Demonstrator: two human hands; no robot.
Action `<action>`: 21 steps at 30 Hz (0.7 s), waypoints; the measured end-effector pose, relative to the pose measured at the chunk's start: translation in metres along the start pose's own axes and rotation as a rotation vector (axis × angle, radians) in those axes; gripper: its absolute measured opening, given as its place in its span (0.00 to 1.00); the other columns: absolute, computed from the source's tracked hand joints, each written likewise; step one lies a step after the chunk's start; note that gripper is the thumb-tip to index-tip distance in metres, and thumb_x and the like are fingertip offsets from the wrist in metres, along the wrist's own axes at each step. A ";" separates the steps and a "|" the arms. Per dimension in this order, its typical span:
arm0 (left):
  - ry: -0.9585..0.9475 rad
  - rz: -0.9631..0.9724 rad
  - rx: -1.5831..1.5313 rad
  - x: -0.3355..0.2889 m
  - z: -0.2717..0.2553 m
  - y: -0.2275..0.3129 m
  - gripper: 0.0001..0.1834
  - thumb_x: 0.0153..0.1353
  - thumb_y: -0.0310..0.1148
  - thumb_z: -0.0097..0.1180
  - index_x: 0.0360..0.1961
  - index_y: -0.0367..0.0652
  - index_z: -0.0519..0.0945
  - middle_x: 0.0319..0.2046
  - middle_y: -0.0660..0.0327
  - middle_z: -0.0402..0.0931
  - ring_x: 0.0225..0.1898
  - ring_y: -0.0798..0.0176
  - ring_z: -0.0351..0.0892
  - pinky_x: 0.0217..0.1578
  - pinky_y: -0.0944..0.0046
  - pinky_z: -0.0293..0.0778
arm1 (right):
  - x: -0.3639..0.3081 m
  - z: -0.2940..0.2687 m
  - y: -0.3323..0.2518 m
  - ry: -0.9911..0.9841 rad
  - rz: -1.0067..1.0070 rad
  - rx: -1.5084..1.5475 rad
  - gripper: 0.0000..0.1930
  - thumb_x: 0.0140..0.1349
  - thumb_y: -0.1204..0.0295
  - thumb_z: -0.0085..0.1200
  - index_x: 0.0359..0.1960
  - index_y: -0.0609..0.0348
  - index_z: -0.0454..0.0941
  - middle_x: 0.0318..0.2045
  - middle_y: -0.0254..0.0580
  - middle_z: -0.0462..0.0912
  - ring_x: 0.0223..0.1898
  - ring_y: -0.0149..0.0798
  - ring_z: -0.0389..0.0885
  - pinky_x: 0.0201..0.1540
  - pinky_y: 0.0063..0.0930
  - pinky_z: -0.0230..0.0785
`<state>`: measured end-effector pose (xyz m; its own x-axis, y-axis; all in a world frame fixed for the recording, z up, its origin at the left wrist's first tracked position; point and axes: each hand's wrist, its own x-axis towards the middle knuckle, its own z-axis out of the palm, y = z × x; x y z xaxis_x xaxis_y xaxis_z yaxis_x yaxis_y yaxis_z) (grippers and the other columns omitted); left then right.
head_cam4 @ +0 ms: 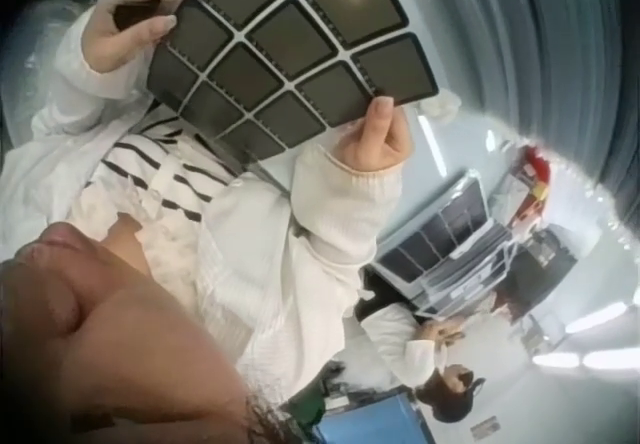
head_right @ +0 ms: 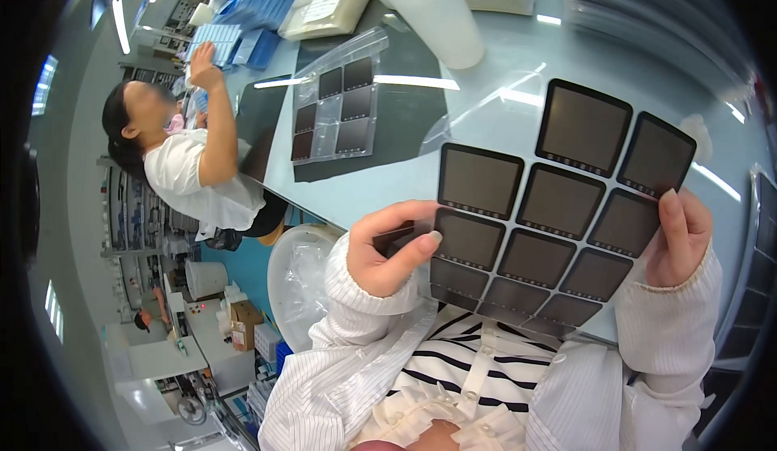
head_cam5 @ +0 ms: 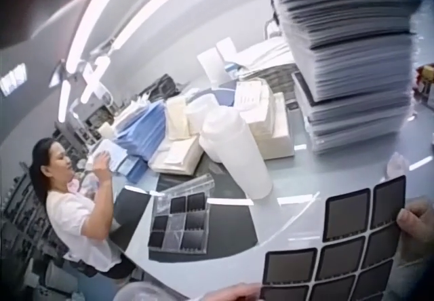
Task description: Inspecting and wiping down electronic panels at a manufacturing workbench.
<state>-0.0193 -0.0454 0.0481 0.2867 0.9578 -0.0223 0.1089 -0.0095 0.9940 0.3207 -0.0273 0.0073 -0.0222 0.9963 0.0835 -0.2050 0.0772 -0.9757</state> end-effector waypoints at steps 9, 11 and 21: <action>-0.039 0.031 0.039 0.006 -0.006 -0.005 0.15 0.58 0.24 0.52 0.47 0.31 0.74 0.34 0.59 0.78 0.30 0.72 0.73 0.31 0.74 0.69 | 0.008 0.007 0.006 0.088 0.002 -0.027 0.13 0.65 0.65 0.47 0.28 0.61 0.74 0.26 0.30 0.76 0.29 0.23 0.71 0.35 0.17 0.61; -0.048 0.030 0.035 0.007 -0.007 -0.003 0.15 0.58 0.24 0.52 0.47 0.31 0.75 0.34 0.59 0.78 0.30 0.72 0.73 0.31 0.74 0.69 | 0.008 0.005 0.006 0.108 0.008 -0.023 0.13 0.65 0.65 0.47 0.28 0.61 0.74 0.25 0.30 0.75 0.29 0.23 0.70 0.35 0.17 0.60; -0.059 -0.021 0.002 0.015 -0.012 -0.007 0.15 0.59 0.24 0.51 0.47 0.31 0.74 0.31 0.60 0.77 0.27 0.73 0.72 0.29 0.74 0.69 | 0.018 -0.001 0.016 0.010 0.016 0.003 0.14 0.66 0.64 0.44 0.37 0.63 0.74 0.33 0.36 0.79 0.35 0.27 0.75 0.40 0.19 0.65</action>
<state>-0.0270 -0.0271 0.0423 0.3398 0.9392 -0.0494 0.1177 0.0097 0.9930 0.3184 -0.0083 -0.0069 -0.0153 0.9977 0.0655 -0.2072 0.0609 -0.9764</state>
